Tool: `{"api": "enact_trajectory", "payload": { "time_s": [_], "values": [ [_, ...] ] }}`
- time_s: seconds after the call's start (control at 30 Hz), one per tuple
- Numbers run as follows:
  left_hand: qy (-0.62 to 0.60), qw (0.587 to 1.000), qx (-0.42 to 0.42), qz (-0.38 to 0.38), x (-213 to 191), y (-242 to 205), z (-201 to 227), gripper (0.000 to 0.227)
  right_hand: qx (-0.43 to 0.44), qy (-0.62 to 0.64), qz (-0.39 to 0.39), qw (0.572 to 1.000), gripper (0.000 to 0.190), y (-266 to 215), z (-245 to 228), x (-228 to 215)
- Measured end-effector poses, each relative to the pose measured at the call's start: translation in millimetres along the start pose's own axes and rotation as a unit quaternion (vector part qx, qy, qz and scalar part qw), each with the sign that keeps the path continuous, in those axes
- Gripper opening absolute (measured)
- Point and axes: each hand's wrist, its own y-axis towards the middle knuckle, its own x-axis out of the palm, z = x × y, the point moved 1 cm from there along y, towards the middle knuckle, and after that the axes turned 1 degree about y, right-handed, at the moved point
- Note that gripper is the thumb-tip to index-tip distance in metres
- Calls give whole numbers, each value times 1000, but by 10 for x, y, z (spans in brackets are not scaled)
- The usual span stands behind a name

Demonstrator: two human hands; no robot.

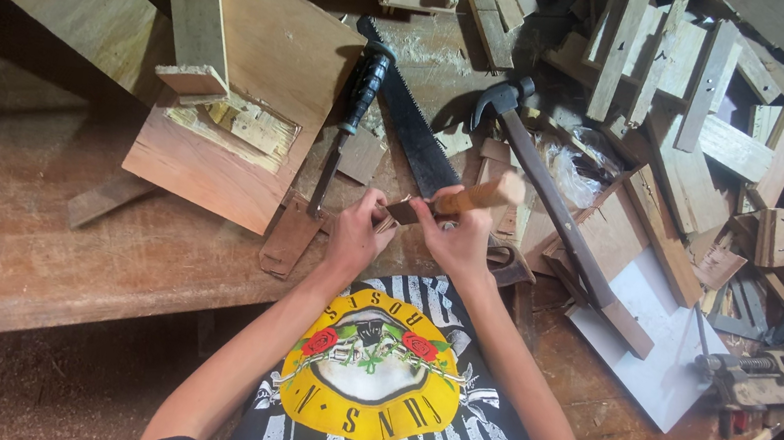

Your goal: The person uses a hammer and chisel to carve a small wooden piece on a cluttered workbench, then uses a hand saw to cut the wood. The person repeatedly adjusts the wood and tools while working.

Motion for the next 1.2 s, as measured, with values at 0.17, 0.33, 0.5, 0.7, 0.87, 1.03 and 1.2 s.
{"api": "enact_trajectory", "payload": {
  "time_s": [0.17,0.33,0.5,0.7,0.87,1.03,1.2],
  "values": [
    [-16,1000,-15,-8,34,16,-42,39,-67,5,-14,998,26,-141,94,17],
    [-33,997,-72,2,39,32,-42,38,106,119,42,986,26,151,315,-215],
    [-22,999,-9,27,-13,13,-43,24,171,60,60,982,54,951,760,-538],
    [33,998,15,-47,-9,-36,15,21,56,-33,63,996,33,2003,1556,-502],
    [105,990,13,-91,-41,-29,65,31,279,17,-1,960,19,2591,2029,-372],
    [97,990,10,-105,-151,-8,144,37,326,31,-5,945,17,2874,2130,-18],
    [80,992,21,-100,-277,-30,262,41,294,-46,0,955,19,2903,2293,280]
  ]
}}
